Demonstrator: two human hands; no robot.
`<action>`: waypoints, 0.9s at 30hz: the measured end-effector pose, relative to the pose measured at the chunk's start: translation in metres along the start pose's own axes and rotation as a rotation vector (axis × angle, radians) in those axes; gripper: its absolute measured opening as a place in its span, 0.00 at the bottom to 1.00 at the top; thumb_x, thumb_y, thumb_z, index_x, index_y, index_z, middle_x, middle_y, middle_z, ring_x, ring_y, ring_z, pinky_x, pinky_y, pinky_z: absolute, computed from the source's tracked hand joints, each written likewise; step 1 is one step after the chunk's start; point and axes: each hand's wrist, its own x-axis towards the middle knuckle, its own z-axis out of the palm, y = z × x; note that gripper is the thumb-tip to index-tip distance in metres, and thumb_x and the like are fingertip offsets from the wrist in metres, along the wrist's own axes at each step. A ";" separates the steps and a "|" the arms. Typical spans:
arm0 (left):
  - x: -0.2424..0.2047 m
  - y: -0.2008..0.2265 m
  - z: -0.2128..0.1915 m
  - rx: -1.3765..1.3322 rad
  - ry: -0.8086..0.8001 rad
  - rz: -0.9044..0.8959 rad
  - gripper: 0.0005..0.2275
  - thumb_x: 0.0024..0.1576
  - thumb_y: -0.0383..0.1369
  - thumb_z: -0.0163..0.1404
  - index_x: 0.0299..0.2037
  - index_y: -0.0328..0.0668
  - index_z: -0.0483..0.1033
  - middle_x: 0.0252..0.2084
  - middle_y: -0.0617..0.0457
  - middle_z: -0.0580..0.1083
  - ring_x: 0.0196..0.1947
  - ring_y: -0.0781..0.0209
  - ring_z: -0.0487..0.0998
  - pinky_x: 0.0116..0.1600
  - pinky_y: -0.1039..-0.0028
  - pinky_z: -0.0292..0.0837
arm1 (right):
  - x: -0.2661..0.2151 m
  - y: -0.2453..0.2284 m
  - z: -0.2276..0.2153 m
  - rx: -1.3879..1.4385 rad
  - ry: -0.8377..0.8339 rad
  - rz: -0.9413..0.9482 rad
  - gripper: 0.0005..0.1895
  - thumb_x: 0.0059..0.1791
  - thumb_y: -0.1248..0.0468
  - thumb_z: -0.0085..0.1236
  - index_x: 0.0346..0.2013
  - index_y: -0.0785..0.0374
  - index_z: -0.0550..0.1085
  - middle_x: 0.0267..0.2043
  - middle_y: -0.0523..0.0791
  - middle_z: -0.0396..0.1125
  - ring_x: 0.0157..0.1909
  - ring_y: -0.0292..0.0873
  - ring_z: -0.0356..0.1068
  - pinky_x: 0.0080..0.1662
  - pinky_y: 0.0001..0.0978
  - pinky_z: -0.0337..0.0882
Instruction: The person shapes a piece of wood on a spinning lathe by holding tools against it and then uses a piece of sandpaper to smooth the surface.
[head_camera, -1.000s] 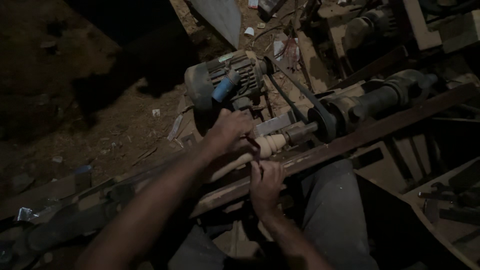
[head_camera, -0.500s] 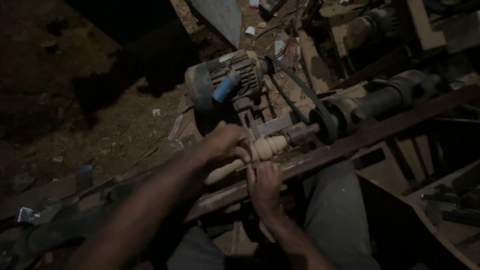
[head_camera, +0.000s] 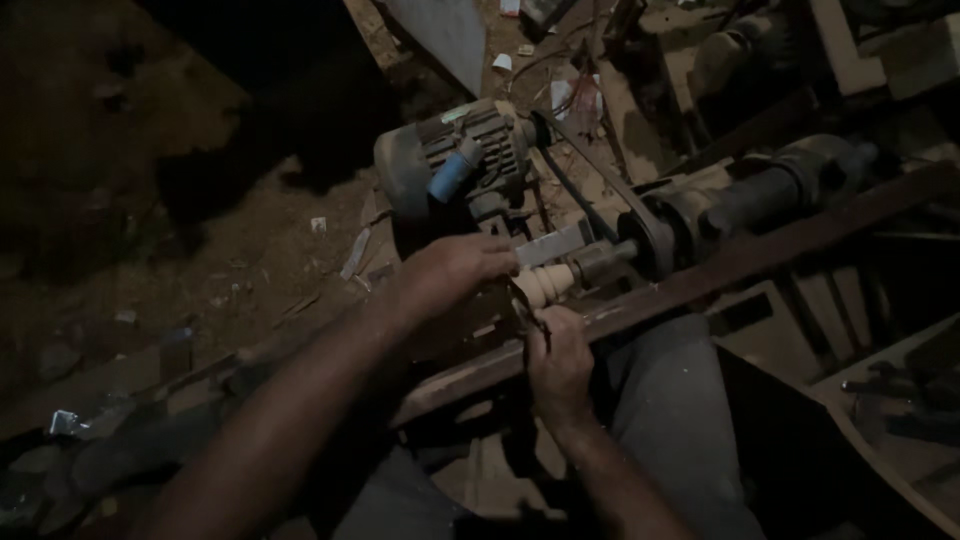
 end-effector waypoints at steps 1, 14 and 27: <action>0.005 -0.004 0.001 0.103 -0.026 0.046 0.18 0.50 0.26 0.58 0.52 0.45 0.80 0.56 0.50 0.77 0.53 0.48 0.79 0.52 0.65 0.76 | 0.001 0.001 0.000 0.012 0.010 -0.108 0.12 0.54 0.70 0.56 0.52 0.66 0.71 0.50 0.54 0.68 0.52 0.58 0.70 0.53 0.45 0.71; 0.019 -0.009 -0.007 0.390 -0.207 0.155 0.07 0.48 0.30 0.58 0.36 0.48 0.80 0.46 0.61 0.79 0.50 0.58 0.73 0.50 0.62 0.66 | -0.010 -0.002 0.022 -0.047 0.078 -0.239 0.11 0.53 0.72 0.63 0.49 0.67 0.73 0.45 0.50 0.70 0.48 0.54 0.71 0.51 0.50 0.69; 0.039 0.002 -0.009 0.253 -0.359 -0.182 0.11 0.49 0.30 0.61 0.42 0.50 0.80 0.44 0.55 0.77 0.53 0.54 0.73 0.51 0.60 0.65 | -0.002 0.003 0.005 0.184 0.056 0.210 0.10 0.54 0.65 0.60 0.48 0.66 0.74 0.47 0.51 0.72 0.47 0.51 0.74 0.48 0.42 0.74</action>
